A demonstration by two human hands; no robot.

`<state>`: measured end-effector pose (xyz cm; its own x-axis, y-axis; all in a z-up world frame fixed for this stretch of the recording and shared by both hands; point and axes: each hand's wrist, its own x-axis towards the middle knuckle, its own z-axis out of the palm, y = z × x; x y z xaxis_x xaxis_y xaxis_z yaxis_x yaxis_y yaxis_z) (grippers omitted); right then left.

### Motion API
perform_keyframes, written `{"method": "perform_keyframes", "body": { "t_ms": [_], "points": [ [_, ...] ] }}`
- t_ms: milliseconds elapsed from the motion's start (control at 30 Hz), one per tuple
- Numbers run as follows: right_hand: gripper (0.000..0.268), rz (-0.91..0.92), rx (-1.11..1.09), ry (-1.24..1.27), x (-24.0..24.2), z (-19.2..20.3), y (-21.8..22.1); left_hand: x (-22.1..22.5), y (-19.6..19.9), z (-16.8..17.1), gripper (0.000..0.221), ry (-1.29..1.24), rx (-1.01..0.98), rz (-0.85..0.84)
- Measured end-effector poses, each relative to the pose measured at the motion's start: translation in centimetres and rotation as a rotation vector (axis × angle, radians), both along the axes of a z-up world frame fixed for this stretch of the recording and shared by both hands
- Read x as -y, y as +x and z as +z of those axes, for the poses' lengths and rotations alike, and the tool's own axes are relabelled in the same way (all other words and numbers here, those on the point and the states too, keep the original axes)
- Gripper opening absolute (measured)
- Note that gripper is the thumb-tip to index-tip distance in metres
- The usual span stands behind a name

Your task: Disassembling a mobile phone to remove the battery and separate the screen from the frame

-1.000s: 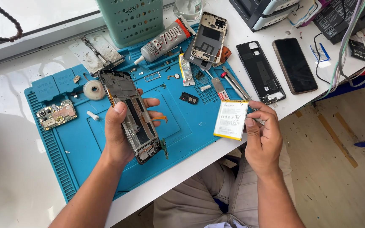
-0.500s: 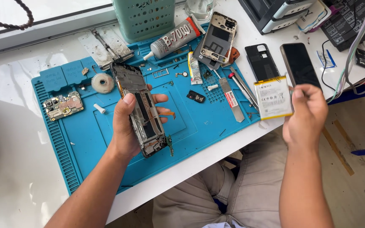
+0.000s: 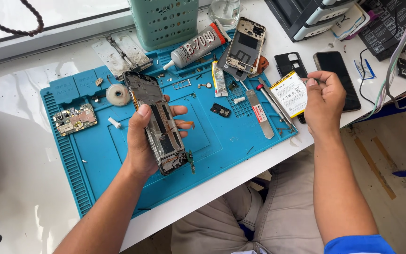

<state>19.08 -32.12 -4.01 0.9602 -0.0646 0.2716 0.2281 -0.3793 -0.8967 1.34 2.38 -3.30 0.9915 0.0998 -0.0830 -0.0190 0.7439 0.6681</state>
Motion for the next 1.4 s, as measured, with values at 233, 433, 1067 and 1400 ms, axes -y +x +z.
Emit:
{"method": "perform_keyframes", "body": {
  "t_ms": [233, 433, 1067, 1400],
  "points": [
    [0.014, 0.055, 0.106, -0.116, -0.9, 0.4, -1.4, 0.5, 0.3, 0.0, 0.079, 0.167, -0.057, 0.054],
    [0.017, 0.081, 0.126, -0.316, -1.7, 2.2, -3.0, 0.2, 0.3, 0.2, 0.084, 0.177, -0.074, 0.062],
    [0.018, 0.075, 0.241, -0.298, -0.2, 1.3, -2.4, 0.5, 0.2, 0.0, 0.075, 0.265, 0.009, 0.109],
    [0.020, 0.245, 0.240, -0.168, -6.7, 5.3, -8.7, 0.5, 0.0, -0.6, 0.076, 0.422, 0.139, 0.216]
  ]
}}
